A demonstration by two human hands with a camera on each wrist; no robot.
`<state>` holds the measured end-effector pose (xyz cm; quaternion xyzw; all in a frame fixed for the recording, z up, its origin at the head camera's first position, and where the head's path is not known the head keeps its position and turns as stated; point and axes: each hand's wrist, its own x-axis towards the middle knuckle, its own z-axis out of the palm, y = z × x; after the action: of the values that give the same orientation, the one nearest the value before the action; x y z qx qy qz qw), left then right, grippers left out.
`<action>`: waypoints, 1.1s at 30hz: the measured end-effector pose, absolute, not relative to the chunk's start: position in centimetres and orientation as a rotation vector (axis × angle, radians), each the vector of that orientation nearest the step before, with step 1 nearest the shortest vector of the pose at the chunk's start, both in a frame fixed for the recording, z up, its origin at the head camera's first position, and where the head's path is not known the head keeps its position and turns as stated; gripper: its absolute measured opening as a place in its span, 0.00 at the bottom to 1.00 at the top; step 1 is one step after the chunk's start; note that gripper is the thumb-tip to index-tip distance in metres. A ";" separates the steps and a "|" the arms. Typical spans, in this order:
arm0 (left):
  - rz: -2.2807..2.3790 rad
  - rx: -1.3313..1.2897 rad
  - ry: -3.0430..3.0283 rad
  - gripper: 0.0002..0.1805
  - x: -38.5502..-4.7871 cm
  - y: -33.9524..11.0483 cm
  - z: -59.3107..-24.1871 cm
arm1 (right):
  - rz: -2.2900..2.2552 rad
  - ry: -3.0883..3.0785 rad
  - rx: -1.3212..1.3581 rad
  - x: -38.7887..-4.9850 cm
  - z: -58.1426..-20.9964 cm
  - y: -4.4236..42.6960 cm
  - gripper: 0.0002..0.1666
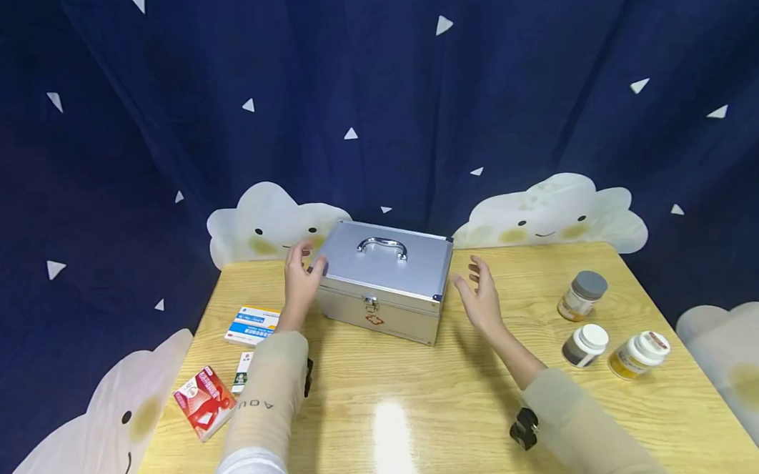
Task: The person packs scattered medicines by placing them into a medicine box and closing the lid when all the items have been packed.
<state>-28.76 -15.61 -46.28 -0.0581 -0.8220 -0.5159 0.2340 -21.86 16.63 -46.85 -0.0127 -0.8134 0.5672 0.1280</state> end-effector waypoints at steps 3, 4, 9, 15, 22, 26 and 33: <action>-1.534 -0.109 -2.249 0.20 -28.4 -15.7 -46.5 | 1.706 -2.355 -0.019 -21.4 -47.5 15.6 0.36; -1.572 -0.104 -2.236 0.19 -28.3 -15.7 -46.4 | 1.729 -2.345 -0.012 -21.3 -47.6 15.2 0.36; -1.682 -0.129 -2.176 0.20 -27.0 -15.4 -45.0 | 1.853 -2.302 0.002 -20.8 -47.8 13.8 0.37; -1.753 -0.057 -2.255 0.21 -26.6 -15.2 -44.7 | 1.980 -2.216 0.033 -19.7 -46.1 12.0 0.36; -1.782 0.015 -2.294 0.22 -28.8 -15.9 -48.3 | 2.003 -2.177 0.019 -19.4 -45.9 11.3 0.37; -1.833 0.012 -2.276 0.22 -28.8 -15.8 -48.6 | 1.989 -2.169 0.007 -19.4 -46.1 11.2 0.37; -1.864 0.045 -2.256 0.24 -28.6 -15.5 -48.6 | 1.989 -2.156 0.014 -19.4 -46.3 11.1 0.37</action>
<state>-28.57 -15.54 -48.64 0.0154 -0.7663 -0.6333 0.1072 -19.39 11.12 -46.31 0.0048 -0.7311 0.6743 0.1041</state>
